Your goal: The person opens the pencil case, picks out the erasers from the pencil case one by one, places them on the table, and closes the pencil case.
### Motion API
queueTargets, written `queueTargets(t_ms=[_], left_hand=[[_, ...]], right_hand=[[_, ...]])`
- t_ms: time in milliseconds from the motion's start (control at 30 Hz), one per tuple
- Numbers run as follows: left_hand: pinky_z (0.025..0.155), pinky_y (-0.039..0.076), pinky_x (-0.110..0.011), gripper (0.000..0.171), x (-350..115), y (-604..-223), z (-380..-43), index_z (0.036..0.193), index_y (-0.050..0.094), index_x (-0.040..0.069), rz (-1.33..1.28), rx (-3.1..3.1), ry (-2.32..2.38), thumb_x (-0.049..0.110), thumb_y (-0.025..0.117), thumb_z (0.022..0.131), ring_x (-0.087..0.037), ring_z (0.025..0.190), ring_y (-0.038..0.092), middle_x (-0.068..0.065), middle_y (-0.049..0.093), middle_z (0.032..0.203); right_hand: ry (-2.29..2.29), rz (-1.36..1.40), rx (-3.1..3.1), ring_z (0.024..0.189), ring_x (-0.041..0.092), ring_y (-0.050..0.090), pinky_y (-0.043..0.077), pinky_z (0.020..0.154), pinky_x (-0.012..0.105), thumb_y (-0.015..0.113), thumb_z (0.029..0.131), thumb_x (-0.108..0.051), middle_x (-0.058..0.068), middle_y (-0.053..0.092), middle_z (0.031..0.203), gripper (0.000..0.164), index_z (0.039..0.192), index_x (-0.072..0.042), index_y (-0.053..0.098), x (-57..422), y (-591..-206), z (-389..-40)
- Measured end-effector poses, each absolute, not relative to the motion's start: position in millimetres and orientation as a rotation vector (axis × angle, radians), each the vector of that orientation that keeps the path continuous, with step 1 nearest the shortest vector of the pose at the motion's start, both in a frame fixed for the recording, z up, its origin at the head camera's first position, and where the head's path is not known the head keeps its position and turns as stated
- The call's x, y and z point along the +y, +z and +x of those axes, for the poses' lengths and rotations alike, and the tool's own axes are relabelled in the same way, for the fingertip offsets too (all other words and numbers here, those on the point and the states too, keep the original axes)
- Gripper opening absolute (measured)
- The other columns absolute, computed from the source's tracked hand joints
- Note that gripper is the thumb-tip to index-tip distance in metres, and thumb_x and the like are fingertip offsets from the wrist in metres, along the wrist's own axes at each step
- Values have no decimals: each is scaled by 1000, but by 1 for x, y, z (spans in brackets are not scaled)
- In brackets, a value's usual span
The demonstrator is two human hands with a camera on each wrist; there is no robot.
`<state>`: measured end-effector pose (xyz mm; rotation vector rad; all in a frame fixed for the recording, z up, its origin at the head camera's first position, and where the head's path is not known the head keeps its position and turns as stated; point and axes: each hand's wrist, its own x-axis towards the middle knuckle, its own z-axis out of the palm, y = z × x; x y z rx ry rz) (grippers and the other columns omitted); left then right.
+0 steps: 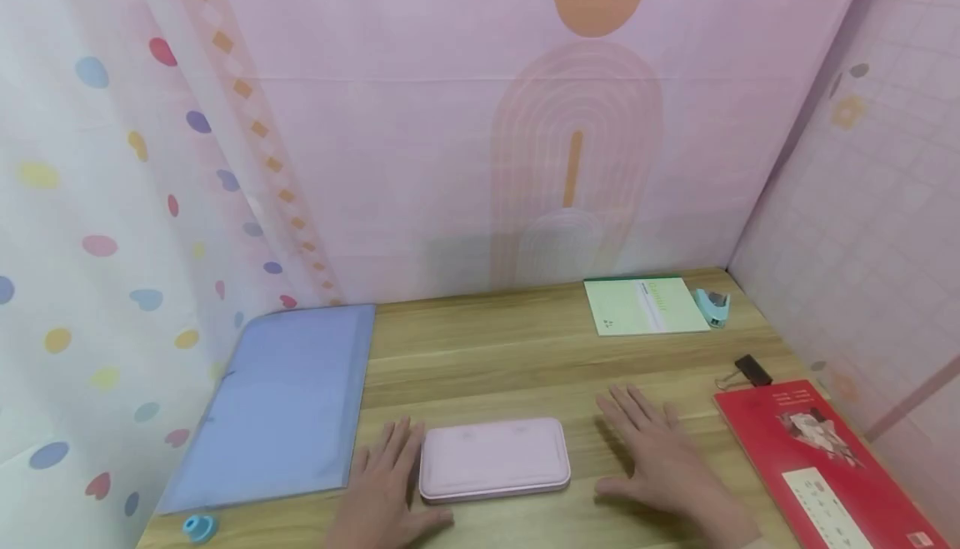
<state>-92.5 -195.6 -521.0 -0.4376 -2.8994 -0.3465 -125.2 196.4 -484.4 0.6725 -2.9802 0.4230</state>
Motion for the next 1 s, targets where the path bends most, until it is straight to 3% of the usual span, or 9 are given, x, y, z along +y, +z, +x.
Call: queueTargets(t_ms=[300,533,1000], left_hand=[[106,28,-66,125,-176,-522,-103,152,24,5,-485,-2957,-489,85,58,62,-35,142,24,-16,26,155],[108,30,-59,126,-173,-523,-108,150,27,2,-506,-2945,-506,84,62,61,-32,140,29,-15,31,153],[103,33,-64,118,-174,-519,-108,146,35,-1,-521,-2935,-569,73,72,62,-36,132,40,-20,43,144]], right_hand=[[468,971,-2951,144,34,16,16,109,68,61,72,-76,5,22,159,103,152,-20,28,153,-487,-135],[466,1061,-2936,144,33,16,18,109,67,60,72,-76,4,22,159,98,151,-25,31,133,-492,-138],[409,1127,-2916,142,29,27,25,111,57,65,77,-66,4,31,155,90,150,-24,35,120,-496,-135]])
